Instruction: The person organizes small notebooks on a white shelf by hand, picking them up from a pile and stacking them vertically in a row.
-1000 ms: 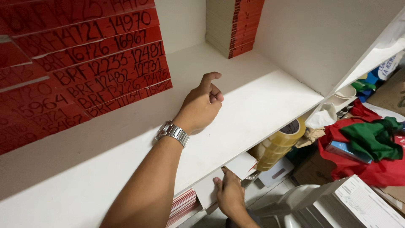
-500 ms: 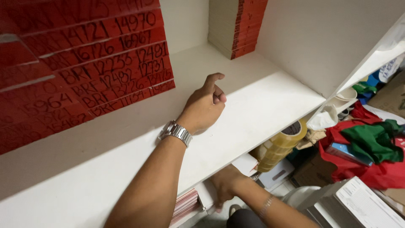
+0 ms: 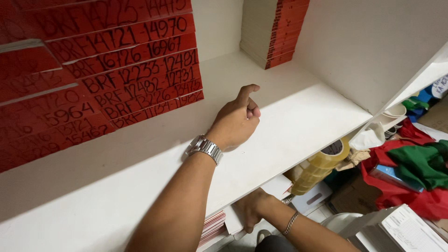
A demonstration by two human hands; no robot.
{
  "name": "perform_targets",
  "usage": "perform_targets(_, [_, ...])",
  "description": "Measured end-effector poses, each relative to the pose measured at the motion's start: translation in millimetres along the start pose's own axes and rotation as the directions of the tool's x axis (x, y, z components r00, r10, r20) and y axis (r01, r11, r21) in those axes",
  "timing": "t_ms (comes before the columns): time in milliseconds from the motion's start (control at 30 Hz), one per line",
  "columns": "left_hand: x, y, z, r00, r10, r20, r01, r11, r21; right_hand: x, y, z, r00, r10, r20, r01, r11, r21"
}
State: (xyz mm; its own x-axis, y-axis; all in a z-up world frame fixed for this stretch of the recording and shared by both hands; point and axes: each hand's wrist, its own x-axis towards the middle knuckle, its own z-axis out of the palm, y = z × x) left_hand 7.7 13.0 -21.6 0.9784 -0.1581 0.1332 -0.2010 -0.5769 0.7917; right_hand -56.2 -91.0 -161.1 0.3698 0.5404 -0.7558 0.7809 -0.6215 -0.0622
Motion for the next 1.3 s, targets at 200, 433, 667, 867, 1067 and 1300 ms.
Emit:
perform_targets(200, [4, -7, 5, 0.997, 0.069, -0.037, -0.069, 0.998, 0.004, -3, 1, 0, 0.999, -0.028, -0.027, 0.027, 0.999, -0.034])
perform_targets(433, [2, -4, 2, 1.000, 0.027, -0.010, -0.027, 1.000, -0.002, -11, 4, -4, 1.000, -0.016, -0.005, 0.016, 1.000, -0.004])
perform_targets(667, [1, -2, 1, 1.000, 0.025, -0.004, -0.025, 1.000, 0.001, 7, 8, 1, 0.998, -0.023, 0.057, 0.022, 0.999, 0.024])
perform_targets(867, [-2, 2, -2, 1.000, 0.010, 0.017, -0.010, 1.000, 0.015, -16, 11, 18, 0.940, 0.063, -0.334, 0.039, 0.956, 0.291])
perform_targets(1067, [-4, 10, -4, 1.000, -0.011, 0.026, 0.010, 0.999, 0.038, 44, -25, 177, 0.268, 0.775, -0.573, 0.306, 0.495, 0.813])
perform_targets(1300, [-34, 29, 7, 0.872, 0.417, -0.257, -0.354, 0.899, 0.260, 126, 20, 282, 0.532, 0.703, -0.473, 0.637, 0.037, 0.770])
